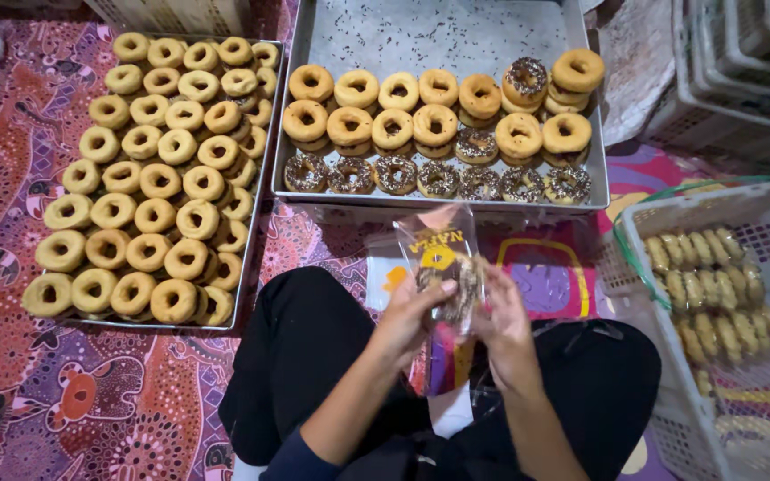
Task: The person sits on a patterned floor mat and repeatedly picks donuts from metal trays. They place each donut into a small clear plastic bag and set the bagged donuts into a white basket. The person handles both plain and chocolate-sprinkled donuts throughout the clip.
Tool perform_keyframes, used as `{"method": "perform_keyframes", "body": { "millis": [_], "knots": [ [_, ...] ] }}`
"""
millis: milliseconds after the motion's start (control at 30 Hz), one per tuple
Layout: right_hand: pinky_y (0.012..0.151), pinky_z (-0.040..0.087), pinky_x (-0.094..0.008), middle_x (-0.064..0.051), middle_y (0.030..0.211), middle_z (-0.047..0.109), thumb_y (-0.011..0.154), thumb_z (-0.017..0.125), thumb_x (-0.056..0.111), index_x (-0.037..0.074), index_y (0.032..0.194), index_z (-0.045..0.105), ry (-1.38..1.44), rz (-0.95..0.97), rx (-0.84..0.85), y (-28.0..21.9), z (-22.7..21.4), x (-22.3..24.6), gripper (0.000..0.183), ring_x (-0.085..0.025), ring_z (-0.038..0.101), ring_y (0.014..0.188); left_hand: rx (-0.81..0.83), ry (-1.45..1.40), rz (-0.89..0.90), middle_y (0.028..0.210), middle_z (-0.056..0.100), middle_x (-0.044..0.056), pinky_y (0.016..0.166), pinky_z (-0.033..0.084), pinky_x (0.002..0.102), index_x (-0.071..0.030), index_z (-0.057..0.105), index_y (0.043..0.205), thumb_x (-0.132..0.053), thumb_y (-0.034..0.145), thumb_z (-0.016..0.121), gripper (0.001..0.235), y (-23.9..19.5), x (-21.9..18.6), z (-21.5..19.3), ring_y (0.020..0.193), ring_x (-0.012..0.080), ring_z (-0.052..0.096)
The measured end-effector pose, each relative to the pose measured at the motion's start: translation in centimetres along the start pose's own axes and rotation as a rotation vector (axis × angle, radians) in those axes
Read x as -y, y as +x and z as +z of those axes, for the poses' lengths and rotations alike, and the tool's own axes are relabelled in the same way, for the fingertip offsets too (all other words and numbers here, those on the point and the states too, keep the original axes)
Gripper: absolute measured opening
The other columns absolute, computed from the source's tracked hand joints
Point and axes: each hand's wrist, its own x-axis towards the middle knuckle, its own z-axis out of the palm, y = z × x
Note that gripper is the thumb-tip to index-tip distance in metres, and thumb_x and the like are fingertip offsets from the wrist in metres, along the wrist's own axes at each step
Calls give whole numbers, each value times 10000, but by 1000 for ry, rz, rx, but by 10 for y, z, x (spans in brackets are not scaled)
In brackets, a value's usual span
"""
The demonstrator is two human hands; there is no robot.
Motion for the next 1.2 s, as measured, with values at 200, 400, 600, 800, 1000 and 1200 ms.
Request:
{"method": "perform_keyframes", "body": {
  "millis": [200,400,600,800,1000,1200],
  "knots": [
    [1045,495,-441,-177,1397,525,803,771,182,52,1373,519,-1133,-722,70,14,-7,16,636,-315,549,1303,93,173,-21,1283,667,76,907,626,363,-351,187,1472,-121,933,731,799,-2,12,-30,1092,206,726],
    [842,590,-355,-120,1080,765,953,674,94,82,1113,742,-1167,-453,124,11,-2,40,174,-245,753,997,7,547,239,1124,758,121,834,577,325,-34,628,1332,-217,1036,721,361,-16,16,-49,972,204,697],
    [692,528,-415,-100,882,681,830,758,216,73,1017,745,-1545,-817,490,-8,7,71,236,-267,661,825,78,1233,261,871,716,194,680,539,435,-23,725,1145,-206,1039,626,234,-58,5,-3,773,335,704],
    [805,534,-415,-78,955,705,829,813,260,75,1024,724,-1909,-707,626,15,-46,91,283,-261,696,930,290,1501,212,919,742,160,714,590,443,-113,701,1134,-239,990,597,218,-95,-35,32,823,354,740],
    [995,556,-409,-100,1176,789,839,871,291,92,1183,732,-926,215,955,-32,-83,2,421,-288,748,1150,739,1185,465,1578,503,152,1160,318,492,-139,704,1159,-235,979,598,230,-59,-24,15,1495,412,328],
    [909,570,-371,-118,1124,723,885,803,162,-3,1172,680,234,199,-129,-71,-11,-97,352,-228,693,1047,-48,521,243,1276,703,173,1006,548,369,-17,746,1136,-121,965,670,214,-71,7,-14,1153,246,669]
  ]
}}
